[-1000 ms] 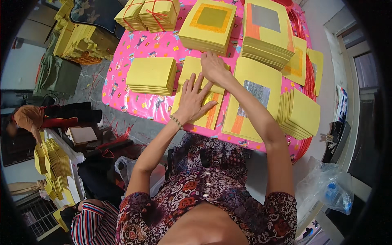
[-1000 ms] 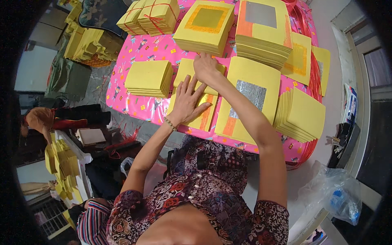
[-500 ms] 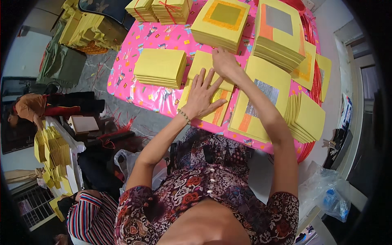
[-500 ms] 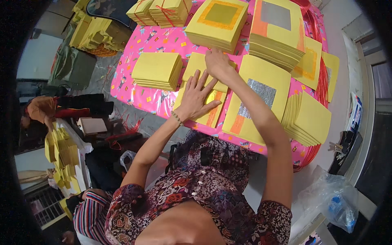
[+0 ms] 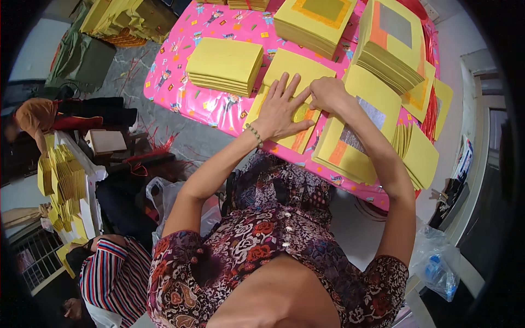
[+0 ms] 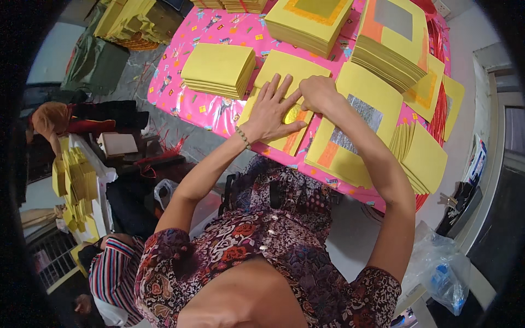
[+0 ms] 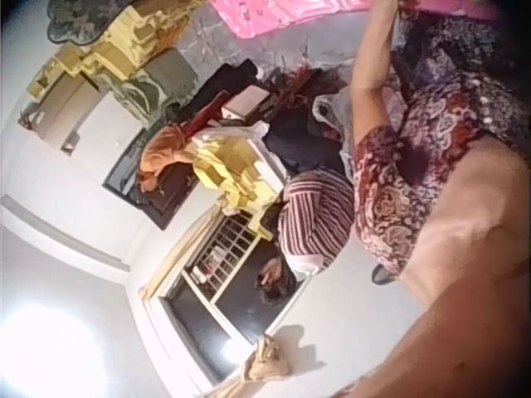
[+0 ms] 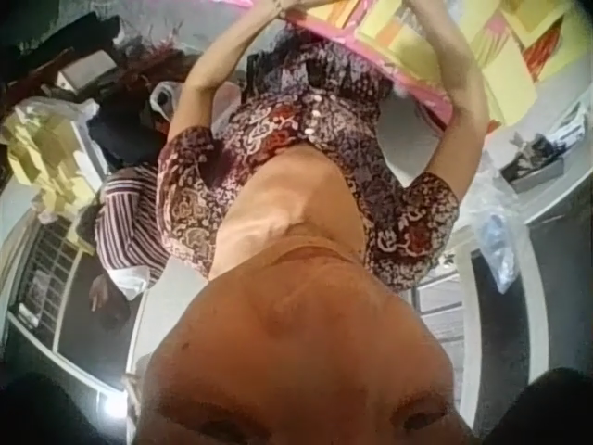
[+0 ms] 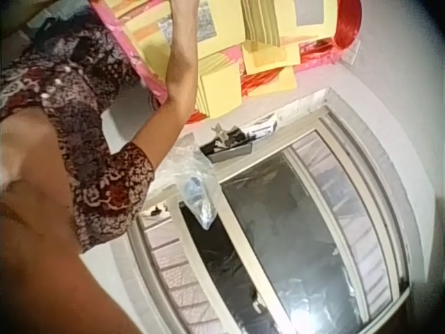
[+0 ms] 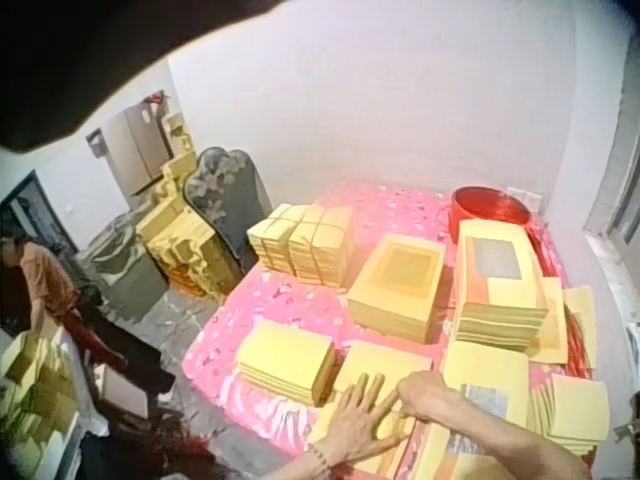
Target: Folding and stacking joss paper on a table.
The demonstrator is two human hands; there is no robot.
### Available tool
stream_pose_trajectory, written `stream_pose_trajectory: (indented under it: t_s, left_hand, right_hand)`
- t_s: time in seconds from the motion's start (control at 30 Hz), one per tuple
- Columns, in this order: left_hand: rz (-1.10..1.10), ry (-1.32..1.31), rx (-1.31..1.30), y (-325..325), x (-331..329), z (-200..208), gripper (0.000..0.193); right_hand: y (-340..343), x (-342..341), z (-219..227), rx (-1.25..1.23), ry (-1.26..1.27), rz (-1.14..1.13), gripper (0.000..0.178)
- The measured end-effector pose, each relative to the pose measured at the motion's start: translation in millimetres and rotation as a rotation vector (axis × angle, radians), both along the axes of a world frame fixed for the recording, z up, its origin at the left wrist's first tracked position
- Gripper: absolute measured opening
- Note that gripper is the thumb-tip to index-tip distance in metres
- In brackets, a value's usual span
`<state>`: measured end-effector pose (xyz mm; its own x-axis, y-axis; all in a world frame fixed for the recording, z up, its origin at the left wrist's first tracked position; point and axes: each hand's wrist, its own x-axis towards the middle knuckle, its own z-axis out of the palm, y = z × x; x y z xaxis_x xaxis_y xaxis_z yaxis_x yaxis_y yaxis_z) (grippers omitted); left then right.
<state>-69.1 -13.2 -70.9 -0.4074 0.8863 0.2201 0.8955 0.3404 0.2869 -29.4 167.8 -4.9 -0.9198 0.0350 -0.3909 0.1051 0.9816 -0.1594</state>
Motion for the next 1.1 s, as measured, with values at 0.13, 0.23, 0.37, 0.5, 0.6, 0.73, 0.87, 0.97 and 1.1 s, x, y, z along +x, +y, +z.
stream_pose_trajectory:
  t_s: [0.13, 0.23, 0.37, 0.5, 0.6, 0.73, 0.87, 0.97, 1.1]
  left_hand:
    - [-0.011, -0.009, 0.023, -2, -3, -1, 0.088]
    - [-0.001, -0.039, 0.059, -8, -5, -1, 0.089]
    - [0.092, -0.063, -0.065, -24, -8, 6, 0.092]
    - [0.08, 0.012, -0.024, -25, -10, -1, 0.093]
    - [0.076, -0.015, -0.019, -25, -9, -2, 0.094]
    - [0.089, -0.018, -0.062, -24, -9, 1, 0.094]
    - [0.086, -0.035, -0.031, -25, -11, -2, 0.094]
    - [0.074, -0.06, -0.057, -26, -13, -1, 0.094]
    - [0.05, -0.029, -0.075, -29, -12, 3, 0.093]
  right_hand:
    - [-6, -8, 6, 0.062, -0.072, 0.013, 0.026]
    - [-6, -10, 9, 0.044, -0.107, -0.024, 0.025]
    - [-2, -15, 5, 0.058, -0.157, 0.007, 0.042]
    - [-5, -21, 0, 0.076, -0.112, 0.012, 0.059]
    - [-8, -20, -1, 0.118, -0.069, -0.021, 0.051]
    - [-3, -18, 12, 0.131, -0.254, 0.019, 0.042]
    - [-2, -11, 9, 0.188, -0.18, 0.071, 0.035]
    - [4, -9, 8, 0.197, -0.139, 0.115, 0.031]
    - [5, -9, 3, 0.248, -0.123, 0.182, 0.029]
